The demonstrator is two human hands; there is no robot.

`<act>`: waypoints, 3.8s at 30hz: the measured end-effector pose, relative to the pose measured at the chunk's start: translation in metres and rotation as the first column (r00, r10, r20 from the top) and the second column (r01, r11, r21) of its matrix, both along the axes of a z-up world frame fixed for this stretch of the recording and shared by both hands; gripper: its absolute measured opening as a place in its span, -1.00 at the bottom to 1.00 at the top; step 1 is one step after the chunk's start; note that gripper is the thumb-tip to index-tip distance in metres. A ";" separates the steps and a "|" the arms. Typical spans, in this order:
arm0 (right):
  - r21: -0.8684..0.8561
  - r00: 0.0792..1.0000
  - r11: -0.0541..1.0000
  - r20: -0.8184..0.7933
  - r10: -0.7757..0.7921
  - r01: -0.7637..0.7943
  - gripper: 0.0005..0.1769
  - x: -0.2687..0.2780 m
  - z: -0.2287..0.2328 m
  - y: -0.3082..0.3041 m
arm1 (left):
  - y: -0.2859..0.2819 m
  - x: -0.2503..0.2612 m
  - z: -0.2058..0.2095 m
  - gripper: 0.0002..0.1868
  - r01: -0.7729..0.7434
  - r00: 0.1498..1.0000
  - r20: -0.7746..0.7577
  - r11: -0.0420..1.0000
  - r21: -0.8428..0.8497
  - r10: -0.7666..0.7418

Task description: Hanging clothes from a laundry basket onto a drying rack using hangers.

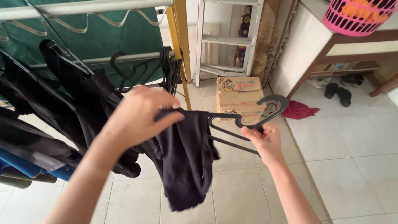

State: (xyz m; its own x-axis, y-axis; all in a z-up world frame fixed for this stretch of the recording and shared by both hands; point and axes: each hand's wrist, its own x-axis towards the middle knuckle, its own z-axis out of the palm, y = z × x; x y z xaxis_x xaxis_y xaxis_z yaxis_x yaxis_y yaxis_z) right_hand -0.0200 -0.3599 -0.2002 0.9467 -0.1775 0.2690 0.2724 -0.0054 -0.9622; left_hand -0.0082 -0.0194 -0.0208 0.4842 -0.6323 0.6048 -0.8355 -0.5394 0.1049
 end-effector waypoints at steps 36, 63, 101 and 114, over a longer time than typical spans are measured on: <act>-0.442 0.939 0.879 0.345 -0.019 0.180 -0.69 -0.040 -0.019 0.092 | -0.029 -0.027 -0.061 -0.63 -0.450 0.885 -0.010 0.853 -0.264 0.465; -0.795 0.764 0.606 0.378 0.522 -0.021 -0.72 0.007 0.099 0.099 | 0.064 -0.028 -0.141 -0.76 -0.465 0.885 -0.146 0.818 -0.338 0.443; -0.574 0.928 0.758 -0.008 0.373 -0.309 -0.73 -0.021 0.132 0.214 | 0.249 -0.061 -0.203 -0.41 -0.672 0.714 -0.505 0.270 -0.690 0.486; -0.525 0.906 0.842 0.286 0.313 -0.125 -0.79 0.021 0.171 0.441 | 0.344 0.058 -0.159 -0.26 -0.526 0.850 -0.476 0.411 -0.744 0.226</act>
